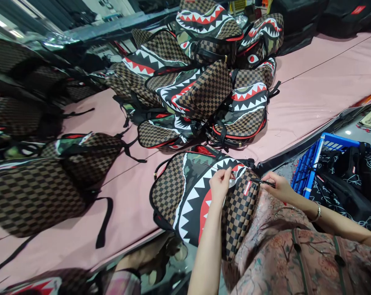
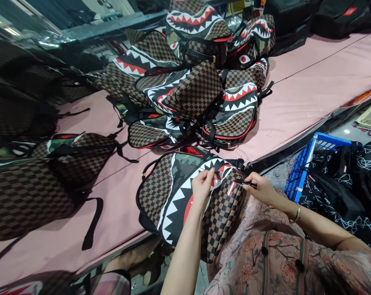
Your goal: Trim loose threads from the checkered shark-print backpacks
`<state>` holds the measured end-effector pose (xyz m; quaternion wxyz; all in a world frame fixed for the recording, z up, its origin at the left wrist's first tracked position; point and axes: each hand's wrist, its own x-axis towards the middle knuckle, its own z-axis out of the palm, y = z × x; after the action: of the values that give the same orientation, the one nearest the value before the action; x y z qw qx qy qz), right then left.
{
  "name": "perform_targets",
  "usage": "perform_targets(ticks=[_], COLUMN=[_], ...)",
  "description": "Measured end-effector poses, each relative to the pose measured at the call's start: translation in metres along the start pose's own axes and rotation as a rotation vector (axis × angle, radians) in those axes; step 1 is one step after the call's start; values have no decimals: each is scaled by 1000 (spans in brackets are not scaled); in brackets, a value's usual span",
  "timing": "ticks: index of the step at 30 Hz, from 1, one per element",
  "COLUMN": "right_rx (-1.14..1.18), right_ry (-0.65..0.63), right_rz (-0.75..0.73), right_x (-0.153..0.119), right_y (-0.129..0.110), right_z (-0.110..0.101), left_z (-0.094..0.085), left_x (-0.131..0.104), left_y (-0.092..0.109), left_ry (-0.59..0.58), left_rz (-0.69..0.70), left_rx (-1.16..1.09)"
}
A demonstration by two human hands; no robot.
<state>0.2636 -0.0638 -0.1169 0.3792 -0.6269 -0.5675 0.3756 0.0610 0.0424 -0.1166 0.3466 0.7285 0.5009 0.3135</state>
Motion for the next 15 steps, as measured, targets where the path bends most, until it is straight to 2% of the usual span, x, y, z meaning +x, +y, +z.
perform_targets(ticks=[2,3,5,7,10,15], right_rx=[135,236,488,733,928,963], right_ry=[-50,-82,-171,-289,-426,-471], right_rz=[26,74,244,446,632,706], right_x=[-9,-14,-24,-31,-37,-37], right_y=[4,5,7,7,1,-13], right_z=[-1,0,4,9,17,26], left_z=[-9,-12,-15,-13,-7,4], left_x=[-19,-30,-51,-69,-83,-86], left_y=[-2,-3,-3,-2,-1,2], left_ry=[14,-17,-103,-127,-26,144], left_rz=[89,149,255,349,449,525], left_rx=[137,191,247,297,397,484])
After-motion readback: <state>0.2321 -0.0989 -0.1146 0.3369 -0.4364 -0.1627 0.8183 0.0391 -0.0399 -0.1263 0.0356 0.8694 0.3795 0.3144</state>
